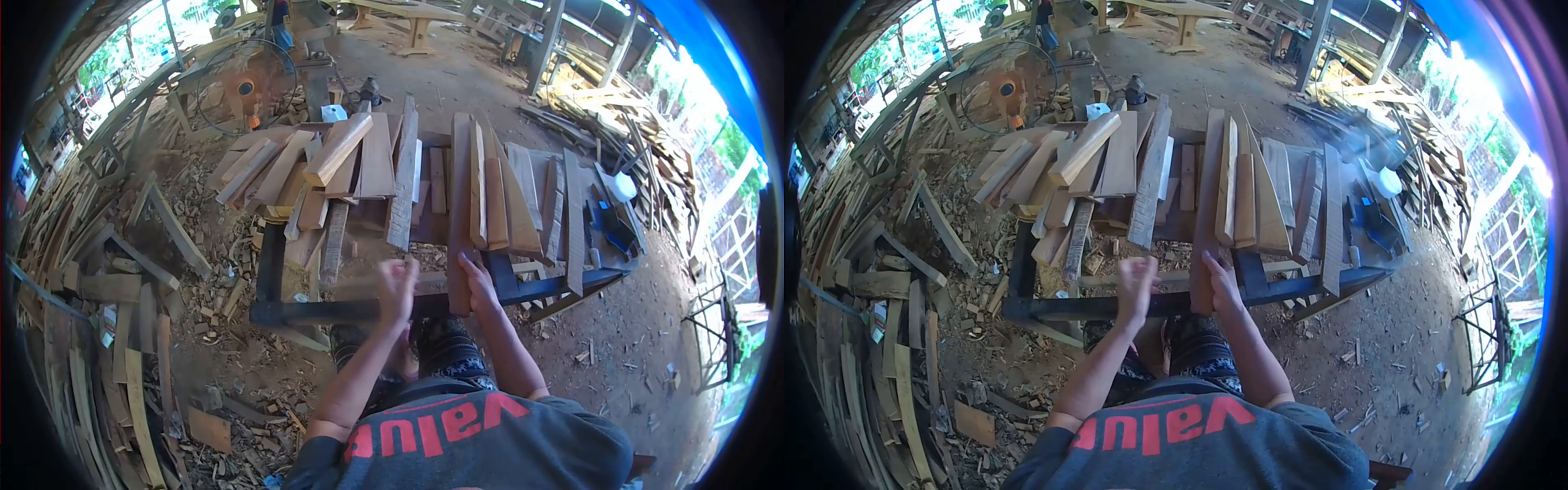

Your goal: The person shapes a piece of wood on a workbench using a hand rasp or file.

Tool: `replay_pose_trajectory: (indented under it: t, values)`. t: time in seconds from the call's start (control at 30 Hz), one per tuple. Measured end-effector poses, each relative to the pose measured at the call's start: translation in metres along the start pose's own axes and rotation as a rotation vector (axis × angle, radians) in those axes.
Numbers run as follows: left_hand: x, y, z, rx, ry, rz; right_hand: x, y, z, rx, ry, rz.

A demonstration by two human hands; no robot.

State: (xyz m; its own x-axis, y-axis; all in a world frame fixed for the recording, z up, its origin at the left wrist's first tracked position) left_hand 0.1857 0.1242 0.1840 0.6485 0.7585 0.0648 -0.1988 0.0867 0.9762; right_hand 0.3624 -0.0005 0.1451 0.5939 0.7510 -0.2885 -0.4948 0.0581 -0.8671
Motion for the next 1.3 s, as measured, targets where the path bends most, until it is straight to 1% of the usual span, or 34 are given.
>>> replay_pose_trajectory:
  t: [0.03, 0.07, 0.1, 0.13, 0.17, 0.2, 0.23, 0.27, 0.3, 0.33, 0.37, 0.4, 0.43, 0.47, 0.53, 0.57, 0.6, 0.63, 0.67, 0.7, 0.73, 0.77, 0.83, 0.87, 0.9, 0.97, 1.0, 1.03, 1.1, 1.13, 1.17, 1.2, 1.23, 1.3]
  values:
    - [0.010, -0.011, -0.009, 0.005, -0.005, -0.006, 0.003, 0.000, -0.003, -0.031, -0.011, -0.018]
    - [0.018, -0.008, -0.038, 0.192, 0.216, 0.108, 0.006, 0.001, -0.005, -0.063, -0.023, -0.037]
    - [0.016, 0.009, -0.058, 0.378, 0.439, 0.226, 0.010, 0.008, -0.010, -0.060, -0.021, -0.036]
    - [0.027, 0.008, -0.061, 0.380, 0.439, 0.227, 0.012, 0.005, -0.016, -0.196, 0.014, -0.112]
    - [0.049, -0.003, -0.051, 0.244, 0.250, 0.134, 0.012, -0.001, -0.019, -0.332, 0.048, -0.188]
    - [0.065, -0.016, -0.036, 0.109, 0.062, 0.040, 0.003, -0.009, -0.009, -0.330, 0.044, -0.187]
    - [0.073, -0.022, -0.036, 0.113, 0.065, 0.041, -0.014, -0.028, -0.001, -0.551, 0.109, -0.257]
    - [0.085, -0.035, -0.032, 0.215, 0.059, 0.020, -0.032, -0.049, 0.011, -0.770, 0.174, -0.329]
    - [0.085, -0.015, -0.020, 0.318, 0.052, 0.001, -0.041, -0.055, 0.014, -0.765, 0.170, -0.332]
    - [0.075, -0.007, -0.002, 0.163, -0.007, -0.051, -0.057, -0.075, 0.022, -0.942, 0.224, -0.484]
    - [0.077, -0.007, 0.005, 0.278, 0.018, 0.071, -0.073, -0.091, 0.031, -1.116, 0.280, -0.639]
    - [0.067, 0.005, 0.021, 0.142, -0.022, 0.063, -0.076, -0.093, 0.032, -1.082, 0.213, -0.652]
    - [0.053, 0.026, 0.040, 0.006, -0.065, 0.053, -0.075, -0.096, 0.033, -1.075, 0.212, -0.655]
    - [0.042, 0.035, 0.054, -0.071, -0.091, 0.032, -0.063, -0.085, 0.027, -0.801, 0.095, -0.536]
    - [0.023, 0.034, 0.078, -0.194, -0.128, -0.019, -0.056, -0.076, 0.039, -0.283, -0.118, -0.303]
    - [0.013, 0.030, 0.086, -0.240, -0.139, -0.046, -0.050, -0.082, 0.039, -0.274, -0.118, -0.303]
    - [0.003, 0.030, 0.095, -0.303, -0.162, -0.076, -0.041, -0.075, 0.045, -0.048, -0.219, -0.193]
    - [-0.009, 0.034, 0.100, -0.322, -0.143, -0.092, -0.034, -0.068, 0.054, 0.179, -0.320, -0.084]
    - [-0.015, 0.027, 0.103, -0.283, -0.155, -0.041, -0.032, -0.062, 0.066, 0.406, -0.422, 0.028]
    - [-0.021, 0.024, 0.106, -0.244, -0.166, 0.009, -0.032, -0.065, 0.068, 0.417, -0.427, 0.027]
    - [-0.029, 0.018, 0.110, -0.260, -0.175, 0.036, -0.033, -0.073, 0.065, 0.256, -0.376, -0.031]
    - [-0.031, 0.025, 0.107, -0.245, -0.172, 0.035, -0.034, -0.080, 0.062, 0.097, -0.324, -0.087]
    - [-0.038, 0.035, 0.120, -0.240, -0.380, -0.093, -0.032, -0.084, 0.047, 0.070, -0.299, -0.195]
    - [-0.038, 0.037, 0.124, -0.161, -0.495, -0.081, -0.036, -0.093, 0.042, 0.094, -0.303, -0.218]
    - [-0.034, 0.041, 0.115, -0.152, -0.489, -0.081, -0.043, -0.105, 0.036, 0.115, -0.306, -0.240]
    - [-0.025, 0.064, 0.112, 0.564, -0.647, 0.097, -0.049, -0.123, 0.016, 0.095, -0.256, -0.273]
    - [-0.016, 0.104, 0.103, 0.772, -0.440, 0.476, -0.049, -0.133, 0.003, 0.006, -0.237, -0.318]
    - [-0.003, 0.117, 0.086, 0.906, -0.293, 0.537, -0.048, -0.143, -0.011, -0.101, -0.202, -0.338]
    - [0.021, 0.156, 0.059, 1.214, -0.017, 0.642, -0.048, -0.159, -0.035, -0.162, -0.120, -0.240]
    - [0.036, 0.167, 0.049, 1.361, 0.021, 0.558, -0.047, -0.166, -0.042, -0.168, -0.157, -0.218]
    - [0.052, 0.168, 0.034, 1.470, 0.118, 0.591, -0.044, -0.173, -0.051, -0.173, -0.195, -0.200]
    - [0.064, 0.175, 0.029, 1.585, 0.160, 0.545, -0.036, -0.172, -0.069, -0.196, -0.157, -0.163]
    - [0.075, 0.180, 0.024, 1.590, 0.152, 0.552, -0.035, -0.179, -0.078, -0.188, -0.153, -0.167]
    - [0.107, 0.167, 0.009, 1.755, 0.096, 0.425, -0.038, -0.202, -0.087, -0.525, -0.138, -0.242]
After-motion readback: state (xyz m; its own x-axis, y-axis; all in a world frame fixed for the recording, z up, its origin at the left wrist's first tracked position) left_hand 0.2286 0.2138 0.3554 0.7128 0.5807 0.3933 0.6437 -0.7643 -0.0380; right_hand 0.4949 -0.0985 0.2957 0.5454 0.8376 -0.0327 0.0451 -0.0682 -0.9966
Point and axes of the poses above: each hand's wrist, its own x-axis towards the middle knuckle, its own z-axis out of the palm, y = z × x, the point moved 10 cm from there along x, towards the middle knuckle, and after that the axes turned 12 degrees about -y, right-handed, at the moved point
